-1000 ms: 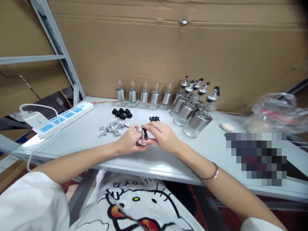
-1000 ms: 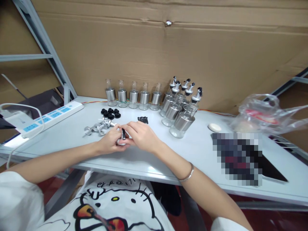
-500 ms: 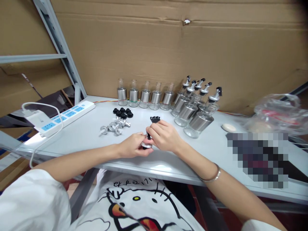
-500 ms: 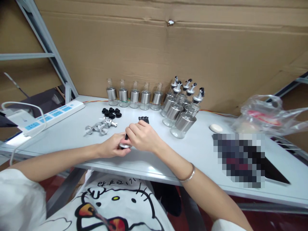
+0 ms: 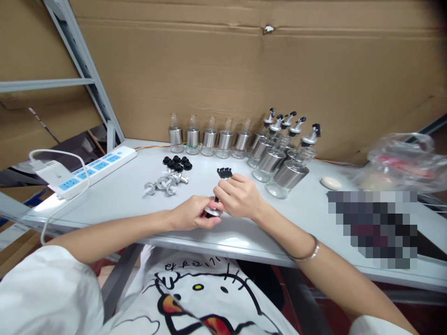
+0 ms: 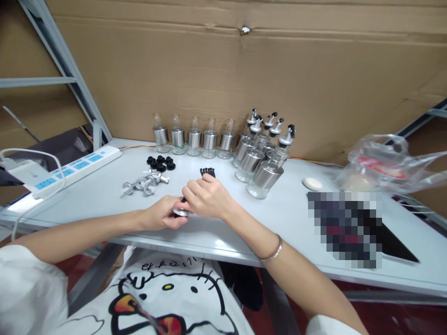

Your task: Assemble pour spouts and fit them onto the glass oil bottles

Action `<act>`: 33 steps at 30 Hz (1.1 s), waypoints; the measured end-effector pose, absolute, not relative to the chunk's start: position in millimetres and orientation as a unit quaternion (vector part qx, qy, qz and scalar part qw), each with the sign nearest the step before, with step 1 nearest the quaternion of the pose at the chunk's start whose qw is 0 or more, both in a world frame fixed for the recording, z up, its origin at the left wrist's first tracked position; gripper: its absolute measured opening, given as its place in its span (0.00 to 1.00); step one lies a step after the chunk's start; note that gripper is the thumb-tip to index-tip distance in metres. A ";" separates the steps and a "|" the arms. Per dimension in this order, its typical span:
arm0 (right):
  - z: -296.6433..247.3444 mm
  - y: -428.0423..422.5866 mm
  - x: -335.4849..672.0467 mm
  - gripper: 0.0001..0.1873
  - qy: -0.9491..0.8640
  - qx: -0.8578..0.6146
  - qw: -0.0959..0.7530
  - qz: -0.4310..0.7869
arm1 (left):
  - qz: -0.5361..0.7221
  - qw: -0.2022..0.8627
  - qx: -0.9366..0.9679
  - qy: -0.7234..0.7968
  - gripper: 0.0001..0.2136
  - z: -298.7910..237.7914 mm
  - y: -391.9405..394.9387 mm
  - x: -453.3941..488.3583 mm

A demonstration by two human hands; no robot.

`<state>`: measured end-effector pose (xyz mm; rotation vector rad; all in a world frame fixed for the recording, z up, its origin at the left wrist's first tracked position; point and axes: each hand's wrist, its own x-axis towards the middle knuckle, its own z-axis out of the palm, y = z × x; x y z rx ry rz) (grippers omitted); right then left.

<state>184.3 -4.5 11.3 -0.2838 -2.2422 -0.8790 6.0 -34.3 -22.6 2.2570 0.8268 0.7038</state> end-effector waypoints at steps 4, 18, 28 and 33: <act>10.9 -2.0 186.2 0.29 -0.867 -0.117 0.360 -0.324 | 0.268 0.341 0.840 0.324 0.10 -22.4 -33.9 3.9; 8.3 -3.8 179.3 0.33 -0.884 -0.076 0.389 -0.247 | 0.137 0.550 0.798 0.204 0.10 -9.4 -25.0 16.4; 6.4 -6.1 179.8 0.32 -0.892 -0.094 0.334 -0.288 | 0.192 0.501 0.812 0.232 0.02 -15.8 -31.2 18.9; 4.1 -6.7 180.6 0.31 -0.880 -0.087 0.339 -0.320 | 0.173 0.511 0.810 0.230 0.04 -16.6 -31.0 18.7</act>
